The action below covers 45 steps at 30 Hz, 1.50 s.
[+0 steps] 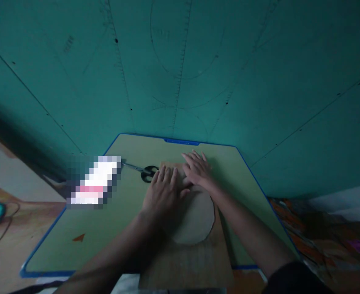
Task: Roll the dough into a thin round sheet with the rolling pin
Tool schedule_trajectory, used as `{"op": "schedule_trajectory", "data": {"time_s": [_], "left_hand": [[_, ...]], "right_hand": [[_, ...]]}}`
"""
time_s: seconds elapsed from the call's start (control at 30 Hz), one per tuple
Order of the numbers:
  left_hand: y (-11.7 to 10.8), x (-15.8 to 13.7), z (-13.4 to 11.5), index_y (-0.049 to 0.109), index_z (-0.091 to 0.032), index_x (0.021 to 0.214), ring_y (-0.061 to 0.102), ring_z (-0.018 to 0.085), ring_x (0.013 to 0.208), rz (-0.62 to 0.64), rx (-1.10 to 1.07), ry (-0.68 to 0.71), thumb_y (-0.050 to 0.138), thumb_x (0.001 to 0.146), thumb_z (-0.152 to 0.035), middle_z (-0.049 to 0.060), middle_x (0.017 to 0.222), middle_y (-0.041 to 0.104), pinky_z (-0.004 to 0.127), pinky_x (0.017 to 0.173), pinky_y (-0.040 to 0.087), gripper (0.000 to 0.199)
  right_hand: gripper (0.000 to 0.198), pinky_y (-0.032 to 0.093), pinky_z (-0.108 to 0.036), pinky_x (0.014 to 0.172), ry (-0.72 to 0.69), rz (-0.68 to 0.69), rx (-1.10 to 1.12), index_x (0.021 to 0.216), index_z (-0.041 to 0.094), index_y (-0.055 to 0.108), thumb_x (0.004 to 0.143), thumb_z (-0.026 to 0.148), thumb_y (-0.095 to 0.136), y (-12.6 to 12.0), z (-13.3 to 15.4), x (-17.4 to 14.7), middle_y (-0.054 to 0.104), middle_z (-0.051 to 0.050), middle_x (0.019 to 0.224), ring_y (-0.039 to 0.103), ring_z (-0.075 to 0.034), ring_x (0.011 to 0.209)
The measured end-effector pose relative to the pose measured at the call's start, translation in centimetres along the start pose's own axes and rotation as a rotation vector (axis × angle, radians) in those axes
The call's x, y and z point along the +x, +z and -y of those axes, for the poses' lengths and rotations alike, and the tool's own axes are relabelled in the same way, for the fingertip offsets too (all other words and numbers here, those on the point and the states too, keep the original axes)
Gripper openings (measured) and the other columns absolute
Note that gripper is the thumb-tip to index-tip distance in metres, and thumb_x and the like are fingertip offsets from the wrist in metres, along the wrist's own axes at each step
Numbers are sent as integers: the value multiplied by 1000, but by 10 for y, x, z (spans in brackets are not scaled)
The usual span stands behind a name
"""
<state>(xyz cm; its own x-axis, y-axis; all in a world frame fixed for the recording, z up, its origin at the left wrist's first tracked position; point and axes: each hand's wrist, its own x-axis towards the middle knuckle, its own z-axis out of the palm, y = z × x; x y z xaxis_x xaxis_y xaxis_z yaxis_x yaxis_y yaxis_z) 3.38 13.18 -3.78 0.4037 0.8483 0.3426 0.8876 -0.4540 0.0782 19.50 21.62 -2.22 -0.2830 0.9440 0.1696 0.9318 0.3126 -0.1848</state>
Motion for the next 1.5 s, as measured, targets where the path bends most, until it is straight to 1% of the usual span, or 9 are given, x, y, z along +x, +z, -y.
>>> {"op": "schedule_trajectory", "data": {"time_s": [0.3, 0.4, 0.57, 0.67, 0.97, 1.17, 1.27, 1.4, 1.5], "left_hand": [[4, 8, 30, 49, -9, 138, 45, 39, 139, -7, -27, -93, 42, 100, -53, 24, 138, 58, 56, 110, 41, 59], [2, 0, 15, 46, -6, 142, 44, 39, 140, 41, -21, -17, 44, 100, -39, 25, 143, 54, 55, 111, 41, 54], [-8, -24, -46, 42, -6, 147, 46, 37, 139, 86, -42, 142, 47, 97, -25, 23, 149, 49, 49, 111, 42, 54], [-15, -30, -74, 40, -10, 149, 47, 35, 138, 80, -73, 144, 47, 97, -24, 22, 152, 46, 49, 109, 44, 54], [-44, -26, -69, 63, -18, 122, 62, 26, 103, 187, -136, 90, 50, 98, -18, 12, 123, 65, 38, 87, 55, 27], [-43, -66, -99, 52, -15, 140, 61, 25, 106, 197, -210, 144, 51, 95, -19, 11, 135, 62, 37, 90, 54, 46], [-29, -80, -107, 46, -7, 145, 56, 32, 124, 135, -167, 139, 52, 92, -24, 17, 146, 54, 44, 102, 49, 56], [-16, -90, -92, 42, -10, 149, 50, 32, 136, 72, -108, 102, 45, 91, -15, 16, 150, 52, 48, 109, 43, 59], [-16, -99, -68, 42, -12, 149, 51, 30, 136, -6, -106, 87, 42, 92, -11, 15, 146, 57, 46, 109, 45, 57]], "right_hand": [[42, 21, -45, 120, -37, -36, 79, 130, 18, 63, 93, 21, 41, 8, 27, 69, 65, -10, 133, 51, -23, 130], [42, 22, -45, 119, -20, -50, 77, 128, 18, 64, 91, 19, 44, 3, 21, 50, 66, -11, 131, 53, -24, 129], [42, 17, -50, 121, -14, -50, 31, 126, 20, 67, 89, 19, 47, 0, -14, -13, 63, -10, 138, 45, -27, 137], [41, 25, -49, 118, -41, -64, 38, 123, 20, 68, 92, 19, 41, 0, -38, -45, 62, -11, 138, 46, -26, 136], [23, 45, -44, 104, -74, -285, 231, 82, 25, 60, 92, 21, 39, 0, -47, -76, 68, -10, 106, 58, -25, 115], [18, 48, -40, 98, -45, -243, 309, 87, 25, 54, 84, 15, 40, -5, -29, -105, 66, -11, 106, 59, -24, 111], [35, 38, -47, 110, -42, -167, 250, 104, 23, 58, 78, 9, 40, -10, -15, -112, 66, -12, 119, 56, -25, 119], [50, 6, -59, 122, -43, -56, 145, 124, 20, 57, 77, 10, 43, -15, 11, -99, 61, -11, 139, 44, -28, 138], [53, 2, -55, 123, -31, 1, 110, 133, 19, 56, 83, 12, 41, -16, 32, -78, 58, -8, 144, 39, -25, 144]]}}
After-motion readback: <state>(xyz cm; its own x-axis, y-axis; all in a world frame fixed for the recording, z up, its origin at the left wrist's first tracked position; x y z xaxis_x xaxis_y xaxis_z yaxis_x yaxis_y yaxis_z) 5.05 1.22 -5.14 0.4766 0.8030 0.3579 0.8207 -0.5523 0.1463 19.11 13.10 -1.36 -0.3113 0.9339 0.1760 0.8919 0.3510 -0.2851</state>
